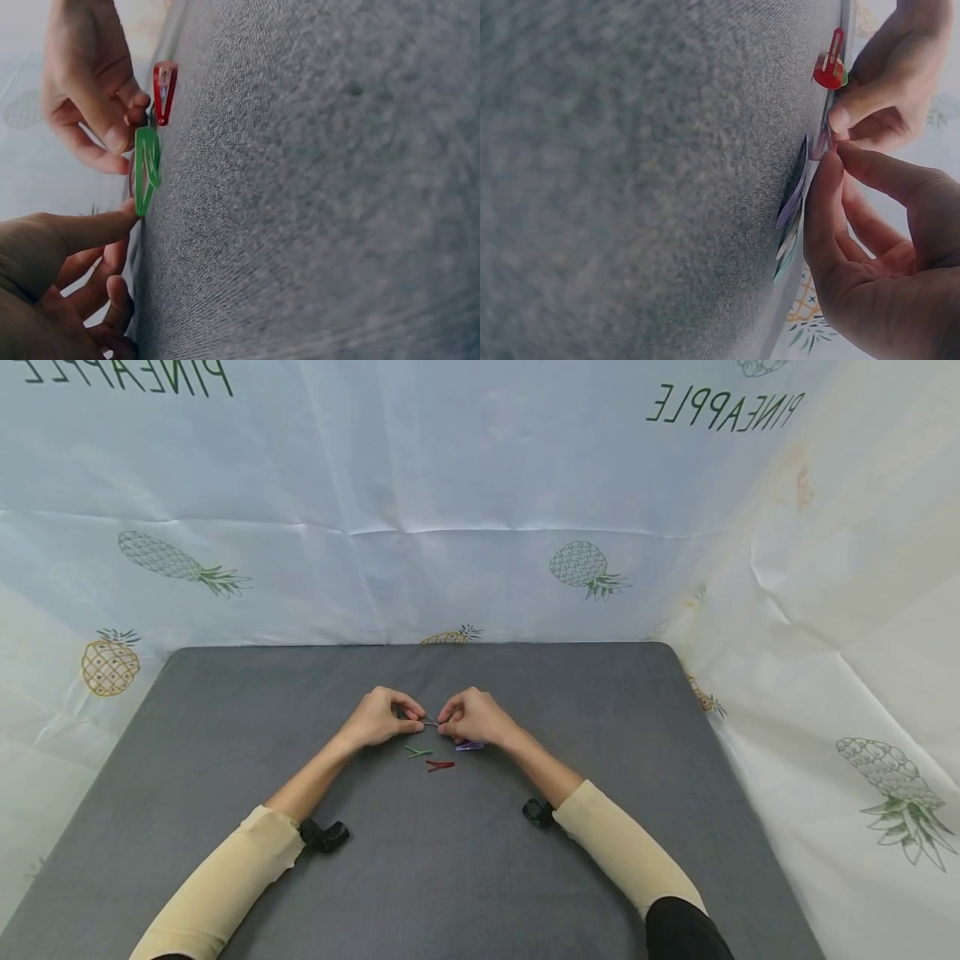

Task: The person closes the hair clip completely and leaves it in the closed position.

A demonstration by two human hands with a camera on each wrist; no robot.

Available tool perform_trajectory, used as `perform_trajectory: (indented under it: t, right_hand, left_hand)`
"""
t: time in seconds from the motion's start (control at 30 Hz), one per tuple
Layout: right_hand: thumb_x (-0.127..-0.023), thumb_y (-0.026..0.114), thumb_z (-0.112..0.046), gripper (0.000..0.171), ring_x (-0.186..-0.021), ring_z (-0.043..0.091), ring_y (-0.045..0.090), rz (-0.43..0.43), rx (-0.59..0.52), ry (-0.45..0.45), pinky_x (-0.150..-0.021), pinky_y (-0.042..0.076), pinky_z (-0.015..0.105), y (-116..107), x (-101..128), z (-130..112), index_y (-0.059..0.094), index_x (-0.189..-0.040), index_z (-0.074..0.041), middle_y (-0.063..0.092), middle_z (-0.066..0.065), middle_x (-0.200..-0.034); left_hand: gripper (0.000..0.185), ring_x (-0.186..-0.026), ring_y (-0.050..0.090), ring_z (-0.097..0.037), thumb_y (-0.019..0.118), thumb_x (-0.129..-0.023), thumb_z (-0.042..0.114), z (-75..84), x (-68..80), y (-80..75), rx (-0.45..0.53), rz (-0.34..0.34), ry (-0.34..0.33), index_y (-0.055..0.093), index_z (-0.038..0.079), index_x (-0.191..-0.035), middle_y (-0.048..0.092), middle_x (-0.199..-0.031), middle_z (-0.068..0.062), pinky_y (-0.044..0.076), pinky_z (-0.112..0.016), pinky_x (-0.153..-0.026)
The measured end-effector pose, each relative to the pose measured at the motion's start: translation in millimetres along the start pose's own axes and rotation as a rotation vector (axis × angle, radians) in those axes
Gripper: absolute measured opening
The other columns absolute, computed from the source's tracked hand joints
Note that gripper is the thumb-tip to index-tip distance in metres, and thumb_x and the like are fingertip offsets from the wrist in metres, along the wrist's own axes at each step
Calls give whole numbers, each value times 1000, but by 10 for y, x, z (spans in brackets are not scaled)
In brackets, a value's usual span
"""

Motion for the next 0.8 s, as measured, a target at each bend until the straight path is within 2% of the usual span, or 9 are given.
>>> perform_trajectory:
  t: [0.23,0.47,0.6,0.8]
  right_hand:
    - [-99,80,-13,11,-62,7,70,-4,16,18,-64,58,24,26,-16,17,82,-106,-5,82,7,-82]
    - [-99,79,-12,9,-60,6,68,3,52,4,-61,56,24,31,-19,14,83,-103,-5,82,7,-81]
    - [-99,78,-11,9,-59,5,68,12,53,-2,-60,56,23,32,-25,20,84,-101,-5,82,7,-81]
    - [-100,77,-11,9,-60,5,66,19,56,-8,-60,54,23,27,-15,13,84,-101,-5,81,6,-80]
  left_hand:
    - [19,-89,74,-22,89,-90,10,9,-30,-26,-21,-28,-2,86,5,-107,83,-97,-11,52,-31,-82]
    - [17,-90,75,-21,89,-91,13,-8,-45,-8,-32,-45,5,87,7,-107,85,-100,-10,50,-29,-79]
    - [16,-83,73,-17,88,-92,13,-21,-37,1,-31,-45,14,87,7,-106,85,-98,-10,48,-28,-75]
    - [12,-70,62,-11,87,-93,12,-17,-19,10,-25,-35,29,87,6,-103,83,-93,-11,45,-29,-70]
Point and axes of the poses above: each hand's wrist, its own x-axis away from the middle knuckle, its own y-axis out of the palm, z = x × y, the point moved 3 cm from there along -x, towards the middle knuckle
